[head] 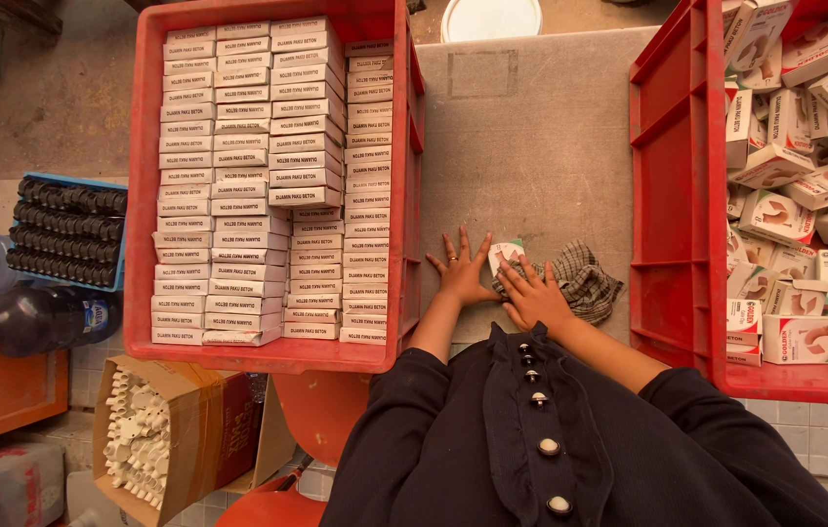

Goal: The person repeatedly wipes small white boxes with a checkered cloth on a table surface and then stacks them into a red crate. The task involves picking up boxes from a pile, wiping them, and placing them in an organized stack.

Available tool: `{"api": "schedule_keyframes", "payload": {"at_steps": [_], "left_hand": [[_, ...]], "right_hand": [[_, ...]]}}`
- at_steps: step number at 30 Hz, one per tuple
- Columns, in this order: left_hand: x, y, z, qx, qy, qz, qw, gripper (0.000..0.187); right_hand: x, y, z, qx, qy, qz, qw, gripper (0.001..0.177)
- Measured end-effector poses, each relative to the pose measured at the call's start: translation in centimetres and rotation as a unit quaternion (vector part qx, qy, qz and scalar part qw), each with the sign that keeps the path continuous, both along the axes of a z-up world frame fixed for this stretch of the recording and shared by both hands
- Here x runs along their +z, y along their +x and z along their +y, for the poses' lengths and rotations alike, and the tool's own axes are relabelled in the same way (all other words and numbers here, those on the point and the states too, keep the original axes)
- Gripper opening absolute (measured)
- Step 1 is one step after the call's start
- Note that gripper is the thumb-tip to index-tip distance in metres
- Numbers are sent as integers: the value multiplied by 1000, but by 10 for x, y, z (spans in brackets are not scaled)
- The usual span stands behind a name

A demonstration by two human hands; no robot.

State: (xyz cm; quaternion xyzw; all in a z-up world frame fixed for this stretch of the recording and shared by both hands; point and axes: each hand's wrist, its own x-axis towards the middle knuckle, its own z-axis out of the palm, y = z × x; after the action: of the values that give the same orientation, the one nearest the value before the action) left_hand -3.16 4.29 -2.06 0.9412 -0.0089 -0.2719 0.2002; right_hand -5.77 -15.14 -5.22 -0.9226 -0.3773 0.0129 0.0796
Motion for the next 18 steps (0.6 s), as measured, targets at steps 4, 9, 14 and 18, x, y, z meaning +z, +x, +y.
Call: {"api": "schedule_keyframes", "payload": {"at_steps": [4,9,14,18], "left_hand": [[1,1,-1,-1,-5,-3,1000,130],[22,-1,-2,11,-22,-13,1000,127],[13,0,-5,17,-36,-24,999,130],[-5,2,-9,19,-20,-49,998,134]], "right_hand": [[-3,30,13,18,0,-20,1000,55],[9,55,12,-94,-30,95,991,55],[-13,21,-7,-83,35,70,993,58],[-8,1,-1,17,52,-4,998,53]]}}
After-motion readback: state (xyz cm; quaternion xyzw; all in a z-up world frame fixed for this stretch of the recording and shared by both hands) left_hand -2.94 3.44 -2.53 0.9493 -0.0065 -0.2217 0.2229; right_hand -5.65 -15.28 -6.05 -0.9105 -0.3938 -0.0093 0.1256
